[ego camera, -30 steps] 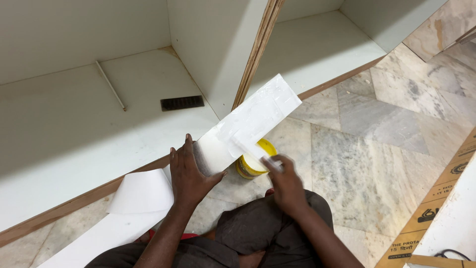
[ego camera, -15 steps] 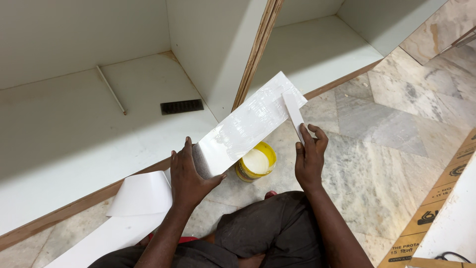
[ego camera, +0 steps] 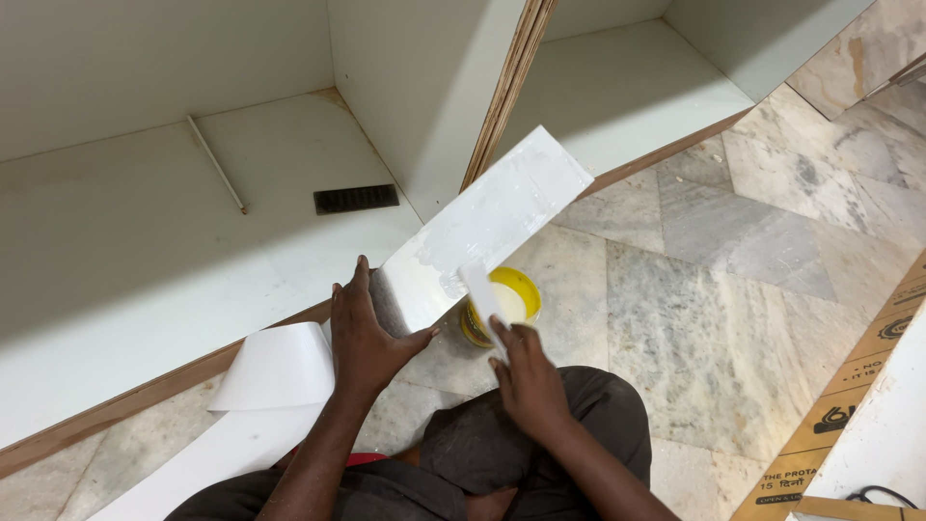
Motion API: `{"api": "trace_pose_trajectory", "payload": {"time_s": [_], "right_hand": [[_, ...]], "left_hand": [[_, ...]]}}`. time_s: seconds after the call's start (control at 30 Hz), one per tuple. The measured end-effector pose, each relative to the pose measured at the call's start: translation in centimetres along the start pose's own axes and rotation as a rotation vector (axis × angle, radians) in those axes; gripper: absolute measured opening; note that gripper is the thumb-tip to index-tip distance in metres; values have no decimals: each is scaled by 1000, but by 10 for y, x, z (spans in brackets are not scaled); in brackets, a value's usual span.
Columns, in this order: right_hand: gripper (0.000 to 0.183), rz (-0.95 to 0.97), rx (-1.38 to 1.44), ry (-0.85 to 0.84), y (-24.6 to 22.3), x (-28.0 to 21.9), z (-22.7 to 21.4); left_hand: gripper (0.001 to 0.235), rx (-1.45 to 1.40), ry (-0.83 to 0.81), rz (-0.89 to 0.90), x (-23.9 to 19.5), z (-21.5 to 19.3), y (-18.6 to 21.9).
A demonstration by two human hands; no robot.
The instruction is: The person applies a white adhesive from a yellow bucket onto a white sheet using a small wooden spatula. They spread the adhesive evenly across the surface of the sheet while sitting on the floor.
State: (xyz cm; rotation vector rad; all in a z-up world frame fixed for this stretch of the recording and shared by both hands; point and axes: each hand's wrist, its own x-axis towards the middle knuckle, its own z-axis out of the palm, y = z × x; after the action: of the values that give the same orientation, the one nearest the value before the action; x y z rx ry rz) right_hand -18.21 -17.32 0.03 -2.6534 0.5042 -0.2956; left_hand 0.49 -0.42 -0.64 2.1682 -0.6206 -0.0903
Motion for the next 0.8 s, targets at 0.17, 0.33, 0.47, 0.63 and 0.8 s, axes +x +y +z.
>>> {"api": "trace_pose_trajectory", "payload": {"time_s": [0.17, 0.33, 0.47, 0.63, 0.8], "right_hand": [[56, -133, 219, 7, -7, -33, -20], [51, 57, 287, 191, 19, -35, -60], [53, 63, 144, 338, 41, -3, -91], [58, -37, 16, 411, 53, 48, -99], [62, 118, -167, 277, 54, 59, -75]], "left_hand": [[142, 1, 12, 9, 3, -6, 1], [142, 51, 11, 45, 4, -6, 1], [140, 85, 48, 116, 3, -6, 3], [138, 146, 40, 130, 3, -9, 9], [137, 163, 98, 178, 4, -10, 8]]}}
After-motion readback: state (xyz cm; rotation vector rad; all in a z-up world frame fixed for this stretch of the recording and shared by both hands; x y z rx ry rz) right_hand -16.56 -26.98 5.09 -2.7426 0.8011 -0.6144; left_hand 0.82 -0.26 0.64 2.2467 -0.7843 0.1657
